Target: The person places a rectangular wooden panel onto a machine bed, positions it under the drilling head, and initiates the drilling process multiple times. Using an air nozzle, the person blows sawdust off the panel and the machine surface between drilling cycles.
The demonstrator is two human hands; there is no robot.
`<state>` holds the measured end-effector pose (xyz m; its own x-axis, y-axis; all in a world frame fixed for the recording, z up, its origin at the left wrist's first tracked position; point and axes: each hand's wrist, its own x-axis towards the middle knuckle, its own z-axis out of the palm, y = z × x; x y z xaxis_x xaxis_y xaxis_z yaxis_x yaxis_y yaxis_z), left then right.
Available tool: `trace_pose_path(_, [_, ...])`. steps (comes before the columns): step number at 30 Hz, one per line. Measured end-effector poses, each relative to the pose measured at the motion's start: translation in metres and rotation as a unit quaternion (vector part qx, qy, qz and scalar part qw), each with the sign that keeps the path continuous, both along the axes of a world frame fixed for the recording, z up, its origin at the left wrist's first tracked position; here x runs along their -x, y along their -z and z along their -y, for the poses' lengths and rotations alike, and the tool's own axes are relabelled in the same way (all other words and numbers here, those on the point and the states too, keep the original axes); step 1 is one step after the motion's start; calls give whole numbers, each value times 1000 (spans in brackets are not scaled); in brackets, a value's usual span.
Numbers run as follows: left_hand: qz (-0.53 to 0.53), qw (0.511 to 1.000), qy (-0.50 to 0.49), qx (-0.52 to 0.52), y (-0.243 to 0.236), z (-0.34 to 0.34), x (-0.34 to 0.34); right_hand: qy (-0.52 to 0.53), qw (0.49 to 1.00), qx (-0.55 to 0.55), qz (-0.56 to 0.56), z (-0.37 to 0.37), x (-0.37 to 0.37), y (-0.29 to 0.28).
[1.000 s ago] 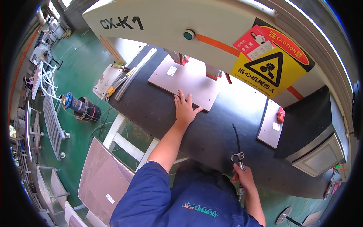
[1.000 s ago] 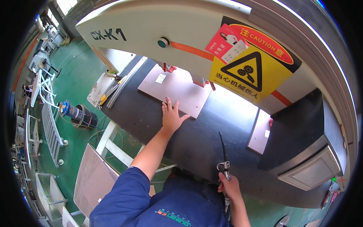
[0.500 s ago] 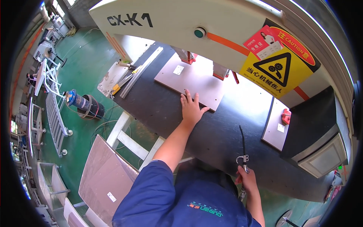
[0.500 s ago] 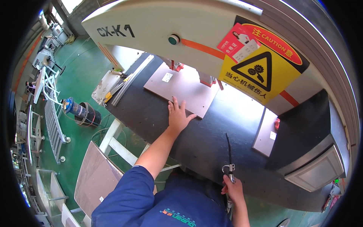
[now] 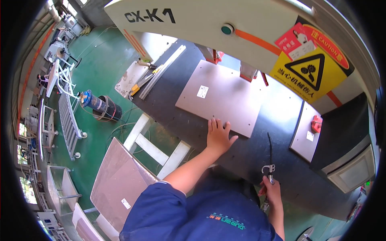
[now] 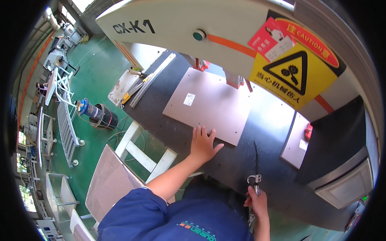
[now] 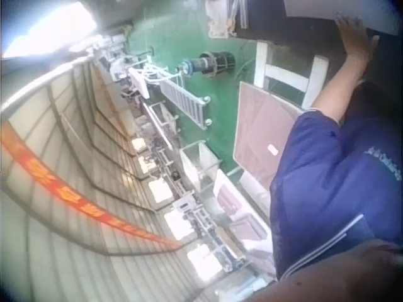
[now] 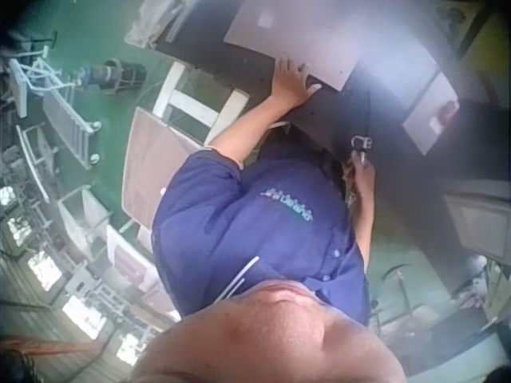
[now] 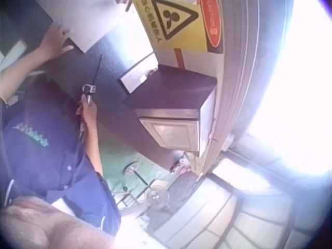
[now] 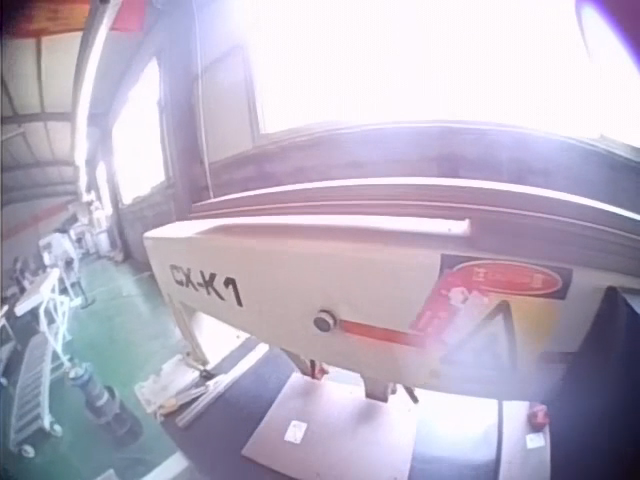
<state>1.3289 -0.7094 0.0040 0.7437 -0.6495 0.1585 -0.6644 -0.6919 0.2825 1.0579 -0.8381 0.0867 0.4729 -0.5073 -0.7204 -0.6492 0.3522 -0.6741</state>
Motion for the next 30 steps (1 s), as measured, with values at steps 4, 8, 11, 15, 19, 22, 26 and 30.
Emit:
trace_pose_path(4, [-107,993,57,-14,0,-32,-17,7,1000,-1,-2,8,-8,10])
trace_pose_path(8, [-21,998,55,0,17,-73,-66,-8,1000,15,-17,8,-15,14])
trace_pose_path(11, [22,999,37,-5,22,-85,-64,-21,1000,7,-17,5,-18,19])
trace_pose_path(15, [11,999,-20,-37,18,-65,-17,-18,999,7,-29,0,-24,20])
trace_pose_path(19, [-6,993,-102,-57,20,-39,30,-17,1000,5,-11,-5,-24,24])
trace_pose_path(22, [-8,992,-110,-69,22,-26,42,-27,999,14,-11,-2,-24,31])
trace_pose_path(26, [-28,993,-86,-69,22,-29,43,-40,999,19,-10,0,-24,33])
trace_pose_path(30, [-39,994,-76,-67,20,-32,44,-25,999,15,-14,-1,-26,28])
